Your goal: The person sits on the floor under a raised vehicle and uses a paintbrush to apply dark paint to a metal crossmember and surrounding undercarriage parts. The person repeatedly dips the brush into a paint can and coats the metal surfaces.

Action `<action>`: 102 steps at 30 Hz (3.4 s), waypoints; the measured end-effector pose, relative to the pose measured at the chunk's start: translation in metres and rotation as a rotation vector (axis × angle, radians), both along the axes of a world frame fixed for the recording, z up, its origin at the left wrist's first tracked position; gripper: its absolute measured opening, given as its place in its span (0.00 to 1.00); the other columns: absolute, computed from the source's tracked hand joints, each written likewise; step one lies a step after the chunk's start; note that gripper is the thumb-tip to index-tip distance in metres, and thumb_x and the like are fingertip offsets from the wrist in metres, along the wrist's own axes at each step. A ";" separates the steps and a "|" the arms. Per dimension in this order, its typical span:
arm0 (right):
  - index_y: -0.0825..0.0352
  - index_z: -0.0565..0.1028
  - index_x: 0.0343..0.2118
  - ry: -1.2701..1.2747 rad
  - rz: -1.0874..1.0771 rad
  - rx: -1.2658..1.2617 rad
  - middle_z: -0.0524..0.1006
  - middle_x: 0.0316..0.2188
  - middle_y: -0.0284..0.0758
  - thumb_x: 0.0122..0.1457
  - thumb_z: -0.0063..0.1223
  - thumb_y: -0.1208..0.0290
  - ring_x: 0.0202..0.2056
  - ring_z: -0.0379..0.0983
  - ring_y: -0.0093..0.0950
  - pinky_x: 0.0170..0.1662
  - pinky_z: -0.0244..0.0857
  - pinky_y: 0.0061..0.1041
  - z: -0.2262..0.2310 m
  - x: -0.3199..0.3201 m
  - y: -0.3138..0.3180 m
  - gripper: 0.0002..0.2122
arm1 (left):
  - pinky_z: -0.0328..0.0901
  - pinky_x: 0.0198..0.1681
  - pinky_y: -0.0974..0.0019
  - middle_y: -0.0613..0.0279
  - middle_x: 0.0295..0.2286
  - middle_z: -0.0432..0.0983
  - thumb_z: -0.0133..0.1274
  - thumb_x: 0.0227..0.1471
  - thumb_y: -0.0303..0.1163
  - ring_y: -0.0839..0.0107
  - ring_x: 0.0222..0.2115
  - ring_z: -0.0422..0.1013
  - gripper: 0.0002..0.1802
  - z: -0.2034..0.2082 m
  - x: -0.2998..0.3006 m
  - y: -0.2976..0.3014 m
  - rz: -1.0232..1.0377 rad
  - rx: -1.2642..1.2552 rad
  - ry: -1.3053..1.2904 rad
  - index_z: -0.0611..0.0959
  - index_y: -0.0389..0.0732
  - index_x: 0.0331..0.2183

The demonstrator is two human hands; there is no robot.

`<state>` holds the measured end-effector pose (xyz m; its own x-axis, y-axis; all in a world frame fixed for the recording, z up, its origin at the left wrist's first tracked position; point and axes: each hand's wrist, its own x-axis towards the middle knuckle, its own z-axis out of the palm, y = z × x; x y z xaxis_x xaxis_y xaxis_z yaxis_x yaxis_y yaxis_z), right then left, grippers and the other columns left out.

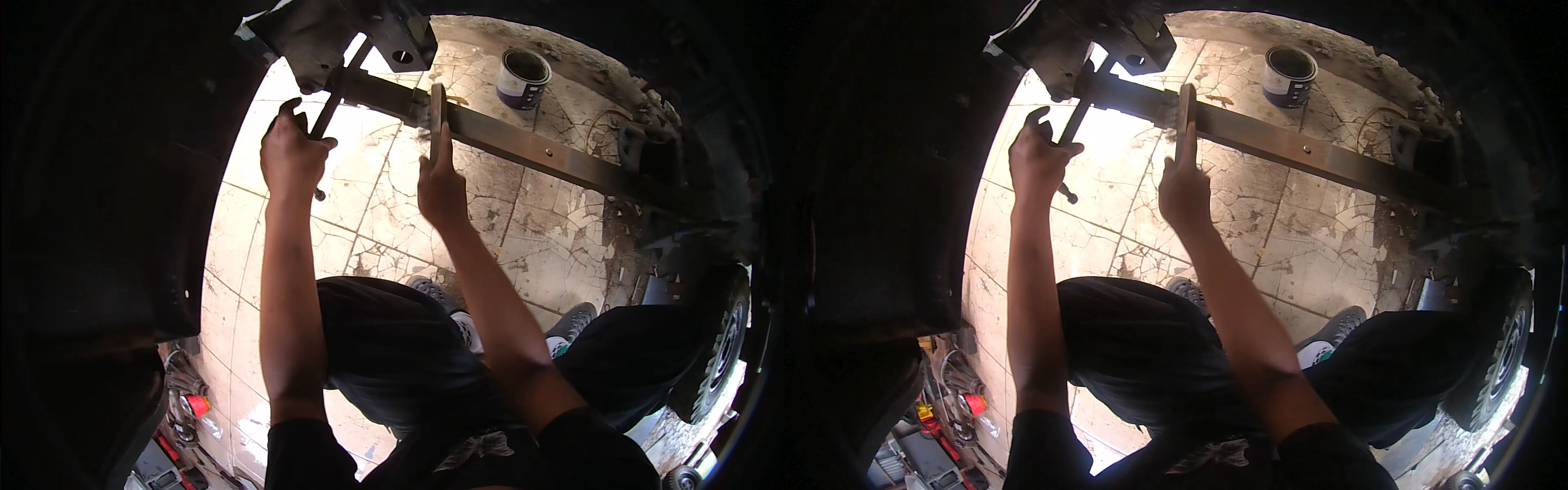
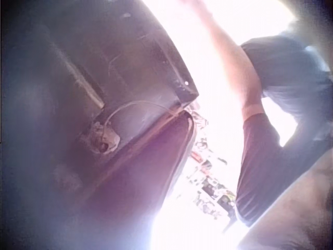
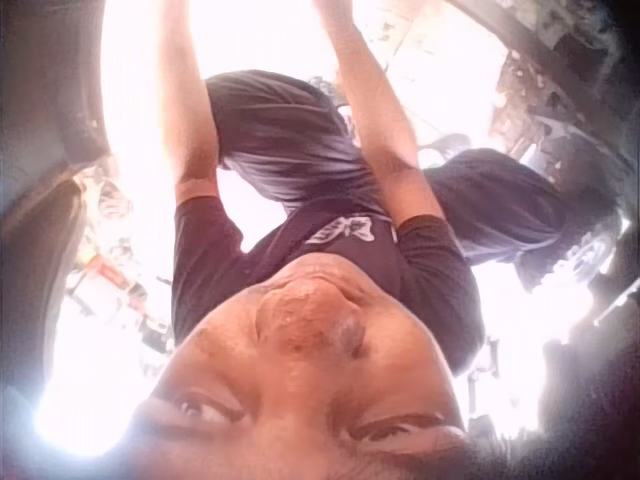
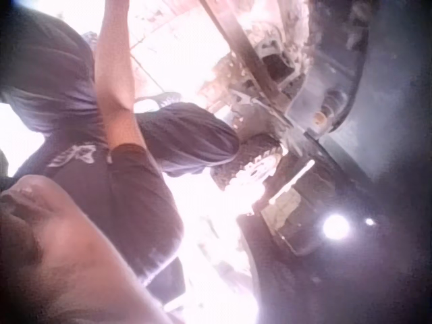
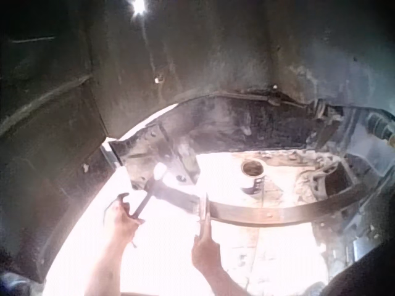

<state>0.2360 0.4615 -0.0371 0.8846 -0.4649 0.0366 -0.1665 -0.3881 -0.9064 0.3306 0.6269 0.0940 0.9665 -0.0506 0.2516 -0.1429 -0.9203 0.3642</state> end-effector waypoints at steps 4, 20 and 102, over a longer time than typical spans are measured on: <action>0.64 0.42 0.72 -0.016 -0.043 -0.142 0.80 0.35 0.62 0.67 0.49 0.69 0.39 0.78 0.60 0.44 0.75 0.50 -0.003 0.060 -0.039 0.36 | 0.72 0.42 0.58 0.55 0.32 0.84 0.66 0.51 0.38 0.57 0.34 0.80 0.24 0.000 -0.001 -0.010 0.077 -0.192 -0.009 0.82 0.40 0.48; 0.56 0.39 0.73 0.119 0.060 -0.078 0.80 0.33 0.59 0.70 0.47 0.66 0.36 0.79 0.59 0.41 0.74 0.53 0.007 0.020 -0.022 0.36 | 0.69 0.28 0.65 0.60 0.21 0.80 0.57 0.52 0.26 0.70 0.20 0.76 0.07 -0.020 0.007 0.053 -0.105 -0.231 -0.205 0.85 0.40 0.35; 0.61 0.38 0.73 0.078 0.136 0.071 0.80 0.28 0.57 0.67 0.48 0.72 0.31 0.79 0.56 0.36 0.72 0.53 -0.006 -0.042 -0.019 0.38 | 0.72 0.49 0.62 0.51 0.40 0.83 0.68 0.50 0.40 0.63 0.42 0.78 0.31 -0.026 0.005 -0.091 -0.392 -0.161 0.918 0.81 0.36 0.53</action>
